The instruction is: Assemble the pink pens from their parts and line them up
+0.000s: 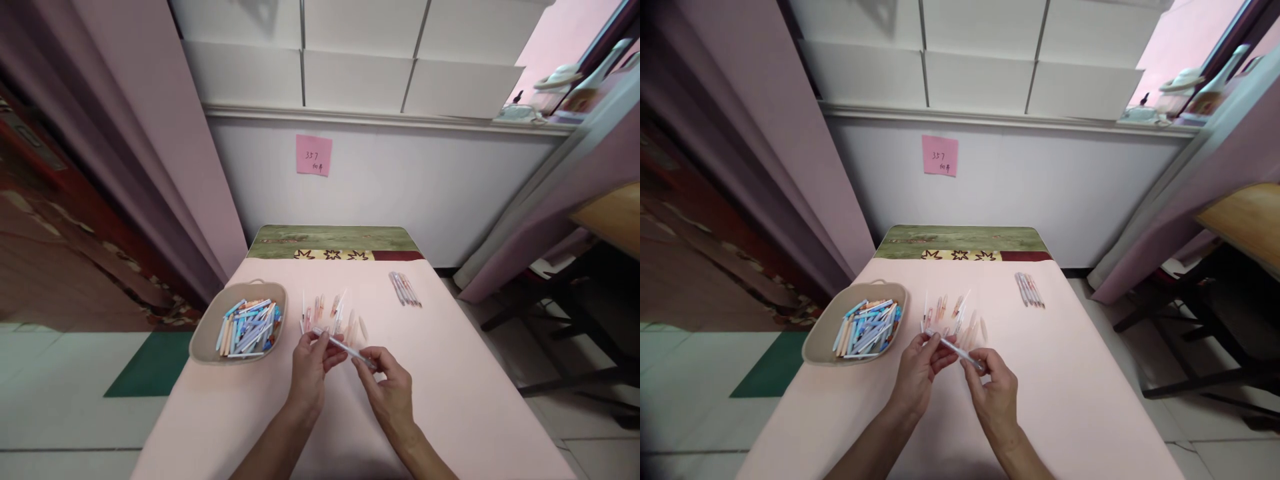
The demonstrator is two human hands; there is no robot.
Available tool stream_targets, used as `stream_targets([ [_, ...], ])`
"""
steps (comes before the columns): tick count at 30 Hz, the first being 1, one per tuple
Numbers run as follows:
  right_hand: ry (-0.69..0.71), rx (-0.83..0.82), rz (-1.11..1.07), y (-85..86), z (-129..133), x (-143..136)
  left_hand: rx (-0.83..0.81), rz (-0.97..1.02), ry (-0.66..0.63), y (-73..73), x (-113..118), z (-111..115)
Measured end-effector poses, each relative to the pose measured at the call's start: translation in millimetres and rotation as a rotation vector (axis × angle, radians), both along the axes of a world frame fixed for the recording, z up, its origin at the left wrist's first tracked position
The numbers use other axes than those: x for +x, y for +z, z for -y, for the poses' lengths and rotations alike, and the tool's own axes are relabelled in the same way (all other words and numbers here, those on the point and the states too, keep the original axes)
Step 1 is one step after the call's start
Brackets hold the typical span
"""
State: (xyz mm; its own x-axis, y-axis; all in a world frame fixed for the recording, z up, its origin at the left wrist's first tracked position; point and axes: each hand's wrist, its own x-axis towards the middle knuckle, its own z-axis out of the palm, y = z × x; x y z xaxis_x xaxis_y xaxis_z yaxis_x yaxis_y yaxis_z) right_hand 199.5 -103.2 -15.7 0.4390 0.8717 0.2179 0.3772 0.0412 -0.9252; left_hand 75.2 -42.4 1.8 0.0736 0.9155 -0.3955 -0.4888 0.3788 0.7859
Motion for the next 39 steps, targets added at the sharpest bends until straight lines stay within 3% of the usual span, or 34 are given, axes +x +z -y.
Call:
stream_targets([
  [8,0.143,-0.185,-0.023,-4.5,1.0,9.6,0.041,-0.038,-0.043,-0.8,2.8,3.4],
  [15,0.136,-0.095,-0.067,-3.0,2.6,6.0,0.063,-0.058,-0.039,0.9,2.2,3.0],
  [20,0.237,-0.243,-0.159,-6.3,4.5,6.6,0.069,-0.074,-0.048,0.8,2.0,3.0],
  [25,0.165,-0.202,-0.025,-6.9,5.1,8.3,0.069,-0.088,-0.048,-1.3,1.4,1.6],
  [29,0.228,-0.257,-0.057,-6.3,4.7,7.7,0.072,-0.110,-0.066,-2.5,0.0,1.0],
  [34,0.153,-0.221,0.038,-5.9,4.9,6.6,0.082,-0.123,-0.076,-6.0,-1.7,0.1],
  [39,0.218,-0.233,-0.029,-5.5,6.1,5.5,0.062,-0.166,-0.091,-5.6,-0.6,-0.6],
])
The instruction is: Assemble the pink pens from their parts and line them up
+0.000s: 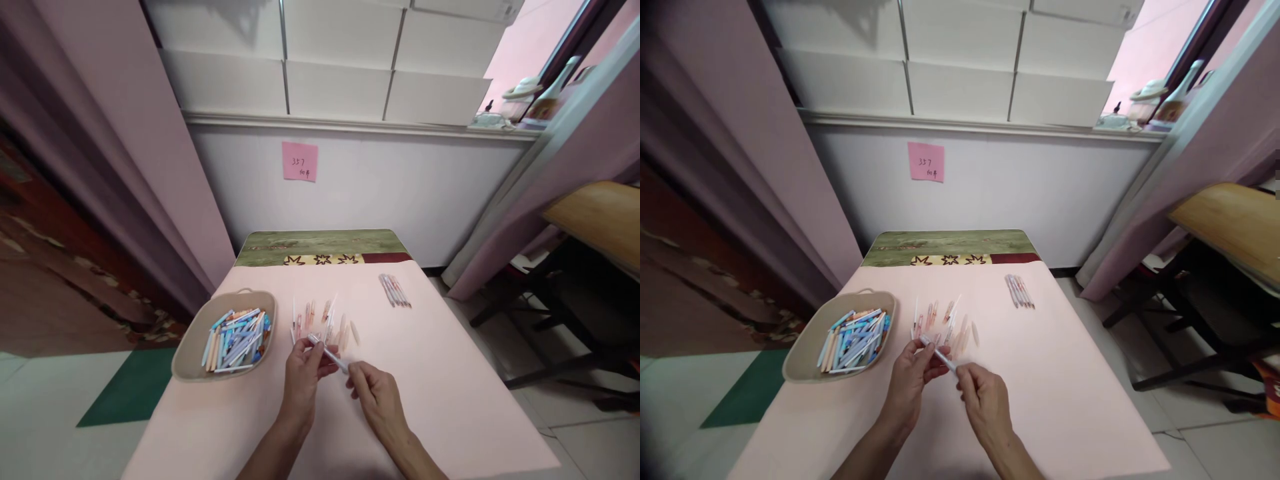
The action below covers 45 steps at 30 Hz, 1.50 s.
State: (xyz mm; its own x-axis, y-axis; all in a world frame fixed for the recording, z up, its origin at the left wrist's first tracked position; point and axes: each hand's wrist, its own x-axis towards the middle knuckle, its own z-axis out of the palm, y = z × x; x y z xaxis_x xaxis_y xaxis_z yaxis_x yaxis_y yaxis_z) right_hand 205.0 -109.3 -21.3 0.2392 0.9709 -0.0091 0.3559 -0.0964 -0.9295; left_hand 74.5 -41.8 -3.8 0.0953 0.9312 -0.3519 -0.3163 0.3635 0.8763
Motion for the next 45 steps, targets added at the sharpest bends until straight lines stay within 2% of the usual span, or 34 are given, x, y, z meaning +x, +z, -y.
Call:
stream_targets([
  [4,-0.045,0.040,0.072,-0.1,1,0,0.001,-0.019,-0.002,2.4,1,0],
  [8,0.027,-0.026,0.000,-2.2,1,1,0.005,-0.036,-0.027,2.1,2,0],
  [13,-0.037,0.017,0.054,-5.5,0,2,0.010,-0.045,-0.019,0.5,4,0],
  [19,0.042,-0.058,-0.087,-8.9,1,1,0.005,-0.062,-0.031,-0.1,6,-1],
  [23,-0.002,0.027,0.037,-10.9,1,2,0.018,-0.075,-0.029,-1.0,8,-1],
  [26,-0.027,0.057,0.103,-11.0,1,5,0.038,-0.093,-0.053,-4.1,8,0],
  [31,0.016,-0.033,0.076,-9.9,0,7,0.061,-0.120,-0.098,-13.3,9,-2],
  [34,0.036,-0.070,0.063,-16.0,-1,10,0.072,-0.152,-0.117,-19.4,8,-2],
  [38,-0.020,-0.080,0.069,-32.9,-16,37,0.250,-0.403,-0.133,-35.0,-7,13],
  [42,-0.258,-0.084,0.241,-42.6,-56,93,0.483,-0.753,-0.188,-62.5,-32,36],
  [45,-0.440,-0.211,0.453,-43.4,-93,128,0.602,-0.853,-0.252,-79.2,-44,43],
])
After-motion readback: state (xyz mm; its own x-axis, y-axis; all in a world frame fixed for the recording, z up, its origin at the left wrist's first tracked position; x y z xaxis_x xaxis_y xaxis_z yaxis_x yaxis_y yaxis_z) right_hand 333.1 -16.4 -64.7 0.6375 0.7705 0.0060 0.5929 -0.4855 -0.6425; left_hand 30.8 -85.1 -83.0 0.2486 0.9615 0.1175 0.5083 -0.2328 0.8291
